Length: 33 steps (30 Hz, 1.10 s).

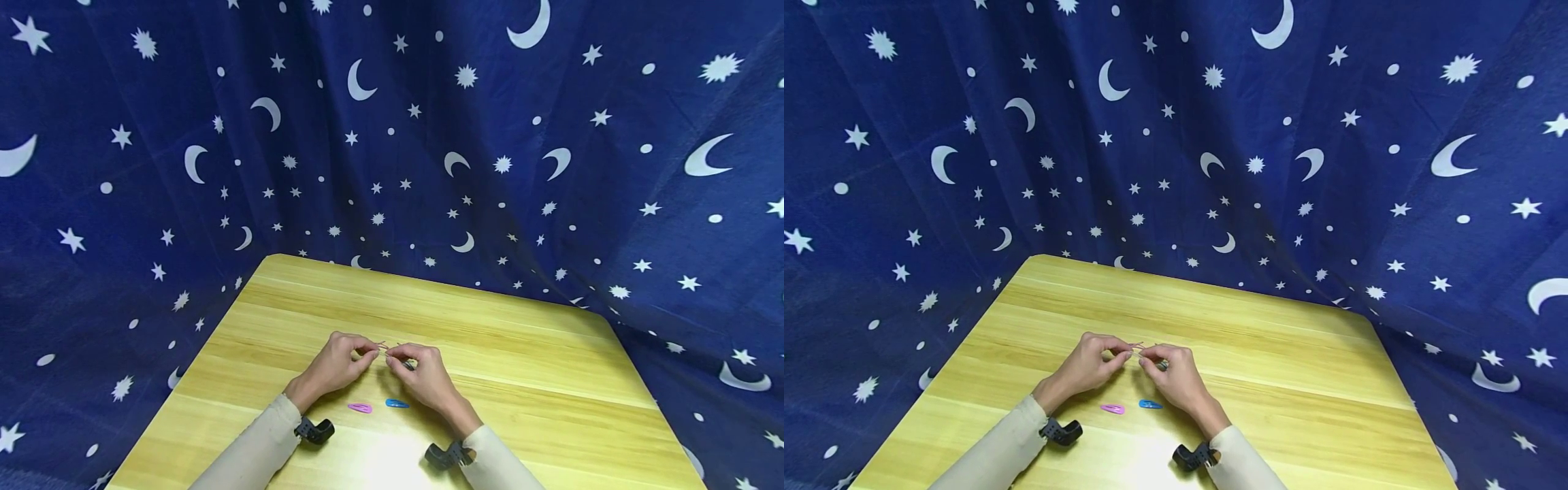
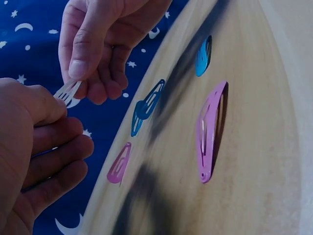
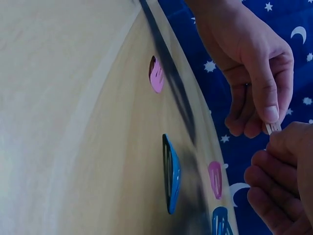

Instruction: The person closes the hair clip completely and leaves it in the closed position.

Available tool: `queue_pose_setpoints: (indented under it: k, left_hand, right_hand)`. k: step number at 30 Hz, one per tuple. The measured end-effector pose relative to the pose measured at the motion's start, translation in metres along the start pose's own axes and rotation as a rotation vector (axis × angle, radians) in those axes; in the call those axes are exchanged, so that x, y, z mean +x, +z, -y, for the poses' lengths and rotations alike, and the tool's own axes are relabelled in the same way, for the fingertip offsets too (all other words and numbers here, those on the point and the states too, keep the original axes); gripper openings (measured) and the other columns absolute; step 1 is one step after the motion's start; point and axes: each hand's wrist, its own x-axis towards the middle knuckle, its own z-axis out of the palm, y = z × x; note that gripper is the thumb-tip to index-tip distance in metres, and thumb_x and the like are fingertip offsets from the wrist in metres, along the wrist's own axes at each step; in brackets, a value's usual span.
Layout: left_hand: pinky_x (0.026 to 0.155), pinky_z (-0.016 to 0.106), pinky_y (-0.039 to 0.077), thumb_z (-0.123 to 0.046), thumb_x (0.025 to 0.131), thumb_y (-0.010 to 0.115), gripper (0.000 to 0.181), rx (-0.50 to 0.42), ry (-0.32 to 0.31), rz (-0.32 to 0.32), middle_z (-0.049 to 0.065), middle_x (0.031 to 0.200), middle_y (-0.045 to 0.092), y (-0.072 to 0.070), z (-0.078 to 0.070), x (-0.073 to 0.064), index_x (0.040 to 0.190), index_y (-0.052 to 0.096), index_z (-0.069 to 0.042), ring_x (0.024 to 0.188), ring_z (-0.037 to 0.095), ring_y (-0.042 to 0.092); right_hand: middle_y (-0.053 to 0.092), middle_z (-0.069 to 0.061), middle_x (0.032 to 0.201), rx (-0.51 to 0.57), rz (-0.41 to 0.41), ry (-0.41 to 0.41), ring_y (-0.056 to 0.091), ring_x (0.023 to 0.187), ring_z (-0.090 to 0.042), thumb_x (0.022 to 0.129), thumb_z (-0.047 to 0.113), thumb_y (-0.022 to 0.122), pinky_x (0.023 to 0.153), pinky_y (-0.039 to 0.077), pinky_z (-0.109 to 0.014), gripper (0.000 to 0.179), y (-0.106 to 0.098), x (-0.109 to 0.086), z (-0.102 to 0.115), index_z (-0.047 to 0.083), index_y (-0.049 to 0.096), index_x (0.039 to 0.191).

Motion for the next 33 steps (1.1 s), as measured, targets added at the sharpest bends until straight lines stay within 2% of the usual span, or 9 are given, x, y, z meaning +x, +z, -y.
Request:
queue_pose_setpoints:
  k: [6,9,14,19,25,30,33]
  left_hand:
    - [0.081,0.028,0.065,-0.014,0.101,0.08,0.011,-0.019,0.005,0.026,-0.001,0.099,0.085,-0.002,-0.003,0.0,0.109,0.085,-0.008,0.088,0.006,0.078]
    - [0.087,0.032,0.063,-0.015,0.102,0.078,0.013,-0.03,-0.017,0.06,-0.002,0.101,0.085,-0.004,-0.007,0.0,0.112,0.085,-0.008,0.089,0.005,0.077]
    - [0.089,0.033,0.062,-0.015,0.103,0.078,0.014,-0.047,-0.039,0.092,-0.004,0.102,0.085,-0.007,-0.01,0.0,0.113,0.085,-0.01,0.09,0.002,0.076]
    - [0.084,0.03,0.064,-0.013,0.102,0.078,0.011,-0.095,-0.038,0.117,-0.005,0.099,0.085,-0.01,-0.012,0.0,0.11,0.086,-0.013,0.089,0.003,0.076]
    - [0.089,0.029,0.064,-0.012,0.101,0.078,0.008,-0.134,-0.064,0.157,-0.004,0.098,0.085,-0.014,-0.014,0.002,0.101,0.086,-0.011,0.099,0.007,0.078]
    - [0.082,0.028,0.063,-0.011,0.1,0.079,0.008,-0.175,-0.062,0.166,-0.003,0.092,0.085,-0.018,-0.017,0.002,0.097,0.086,-0.01,0.086,0.006,0.076]
    - [0.085,0.029,0.063,-0.012,0.1,0.079,0.008,-0.182,-0.074,0.162,-0.003,0.091,0.084,-0.019,-0.019,0.002,0.097,0.086,-0.012,0.088,0.003,0.076]
  right_hand:
    - [0.084,0.003,0.093,0.015,-0.004,-0.004,0.075,0.085,-0.004,0.099,0.006,0.079,0.077,0.065,-0.032,0.006,-0.002,-0.001,0.004,0.005,0.084,0.102]
    - [0.084,0.002,0.094,0.029,0.009,0.008,0.076,0.087,-0.004,0.099,0.006,0.079,0.081,0.065,-0.03,0.007,-0.003,-0.001,0.006,0.004,0.084,0.102]
    - [0.084,0.001,0.094,0.042,0.018,-0.005,0.076,0.086,-0.006,0.099,0.005,0.079,0.081,0.065,-0.031,0.006,-0.004,-0.001,0.01,0.003,0.084,0.101]
    - [0.084,0.002,0.094,0.051,0.034,-0.015,0.077,0.088,-0.007,0.099,0.004,0.078,0.08,0.065,-0.032,0.005,-0.006,-0.002,0.013,0.005,0.084,0.1]
    - [0.084,0.002,0.096,0.093,0.064,0.0,0.076,0.089,-0.006,0.099,0.004,0.079,0.08,0.065,-0.029,0.006,-0.008,-0.002,0.017,0.006,0.084,0.1]
    - [0.084,0.001,0.097,0.122,0.067,-0.007,0.077,0.092,-0.008,0.098,0.002,0.078,0.082,0.065,-0.03,0.007,-0.009,-0.002,0.018,0.006,0.085,0.099]
    - [0.084,0.002,0.098,0.125,0.065,-0.004,0.078,0.094,-0.008,0.098,0.003,0.078,0.084,0.065,-0.03,0.008,-0.009,-0.002,0.018,0.008,0.085,0.1]
